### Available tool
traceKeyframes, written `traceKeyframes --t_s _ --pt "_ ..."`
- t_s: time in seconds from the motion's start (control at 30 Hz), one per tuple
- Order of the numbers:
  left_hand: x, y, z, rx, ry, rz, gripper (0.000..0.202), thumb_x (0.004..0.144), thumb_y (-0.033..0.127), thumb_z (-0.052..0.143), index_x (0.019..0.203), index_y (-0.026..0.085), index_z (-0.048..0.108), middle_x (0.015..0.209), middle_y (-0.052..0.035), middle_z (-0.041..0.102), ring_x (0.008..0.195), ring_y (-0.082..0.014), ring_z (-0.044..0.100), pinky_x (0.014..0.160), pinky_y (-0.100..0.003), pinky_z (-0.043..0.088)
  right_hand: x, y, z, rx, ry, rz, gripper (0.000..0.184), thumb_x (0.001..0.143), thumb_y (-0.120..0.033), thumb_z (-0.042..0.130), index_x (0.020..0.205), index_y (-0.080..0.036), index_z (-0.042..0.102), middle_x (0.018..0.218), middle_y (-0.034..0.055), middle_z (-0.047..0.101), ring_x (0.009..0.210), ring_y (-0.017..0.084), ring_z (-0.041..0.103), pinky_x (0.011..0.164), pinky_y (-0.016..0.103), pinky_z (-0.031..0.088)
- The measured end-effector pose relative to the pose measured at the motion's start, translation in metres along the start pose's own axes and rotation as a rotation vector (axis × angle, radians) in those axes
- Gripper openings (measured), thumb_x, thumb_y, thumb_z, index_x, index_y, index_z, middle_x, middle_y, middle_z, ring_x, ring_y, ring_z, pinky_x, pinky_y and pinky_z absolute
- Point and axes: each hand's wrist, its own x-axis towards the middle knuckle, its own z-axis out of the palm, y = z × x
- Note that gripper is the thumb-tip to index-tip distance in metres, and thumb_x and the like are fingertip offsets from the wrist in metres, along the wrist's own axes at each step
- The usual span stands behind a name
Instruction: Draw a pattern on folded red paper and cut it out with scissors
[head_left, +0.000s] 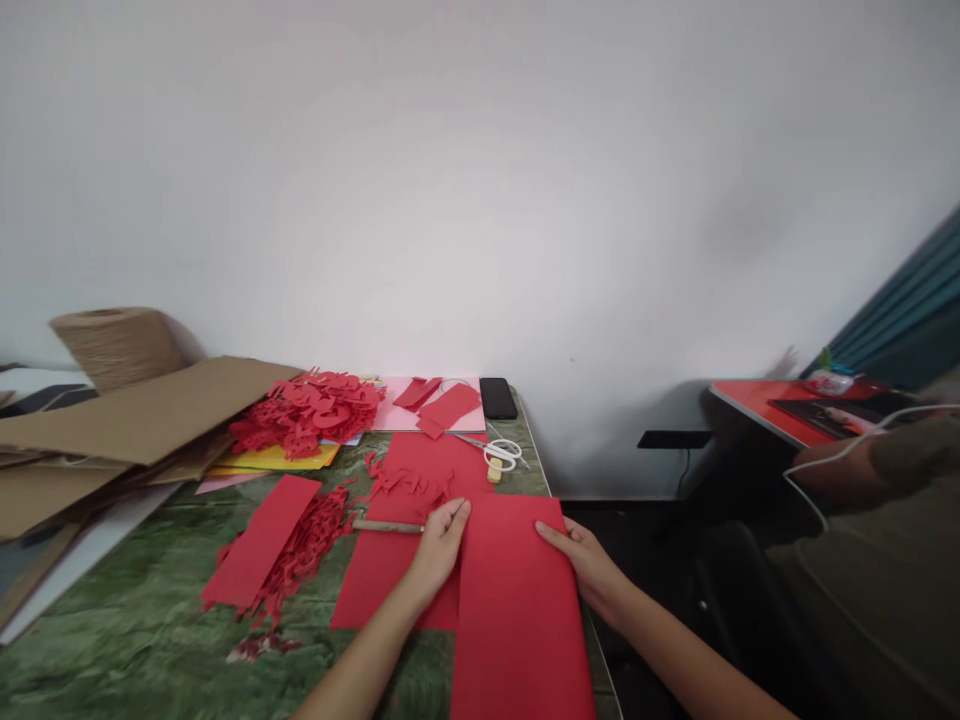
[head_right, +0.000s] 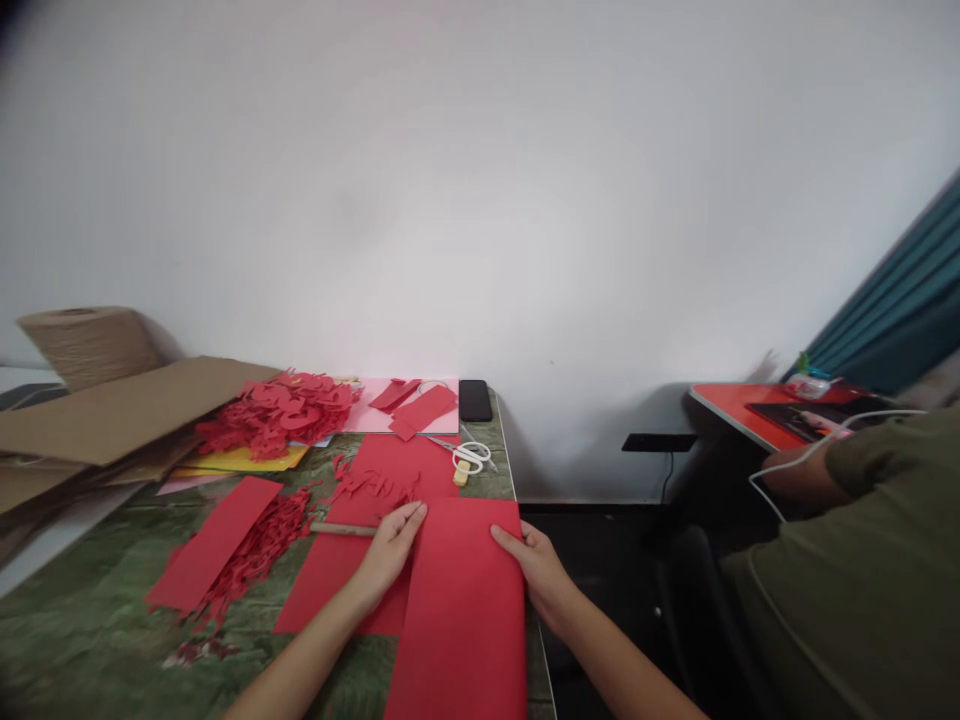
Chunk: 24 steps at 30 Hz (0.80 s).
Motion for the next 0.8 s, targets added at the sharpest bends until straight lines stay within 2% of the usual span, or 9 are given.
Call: traceKeyframes --t_s 0.23,0.4,0.63,0.8 --pt "-0.0043 0.0091 0.0004 0.005 0.032 -0.010 0.034 0.071 0.049 0.052 0.066 0.017 0.061 0.068 -0.0020 0.063 0.079 -0.0211 0.054 0.073 -0.030 0.040 0.0011 -0.0002 0.0007 0.008 0.009 0.011 0.029 0.064 -0.028 0.072 0.090 -0.016 0.066 0.075 0.0053 0.072 0.068 0.021 0.066 0.070 0.033 0.049" --pt "-0.0029 0.0049 -0.0019 -0.035 0.014 -0.035 0.032 0.072 0.047 0.052 0.071 0.016 0.061 0.073 -0.0020 0.063 0.079 -0.0198 0.053 0.074 -0.029 0.039 0.0005 0.0000 0.0006 -0.014 0.018 0.017 0.023 0.063 -0.029 0.073 0.079 -0.014 0.068 0.072 0.0065 0.072 0.064 0.020 0.066 0.067 0.031 0.049" --pt "0.0030 0.0023 -0.0082 -0.042 -0.115 -0.007 0.035 0.075 0.048 0.050 0.074 0.015 0.061 0.068 -0.0016 0.062 0.070 -0.0177 0.051 0.066 -0.027 0.040 0.0023 0.0002 0.0005 0.040 0.021 0.014 0.030 0.068 -0.032 0.069 0.093 -0.014 0.067 0.074 0.0057 0.072 0.067 0.020 0.066 0.071 0.032 0.049" --pt "0.0022 0.0036 -0.0084 -0.045 -0.104 -0.039 0.034 0.075 0.047 0.049 0.078 0.015 0.061 0.069 -0.0018 0.062 0.071 -0.0182 0.052 0.068 -0.028 0.040 0.0040 0.0028 -0.0023 0.029 0.045 0.004 0.033 0.067 -0.035 0.069 0.093 -0.015 0.067 0.073 0.0056 0.072 0.068 0.020 0.066 0.071 0.032 0.049"
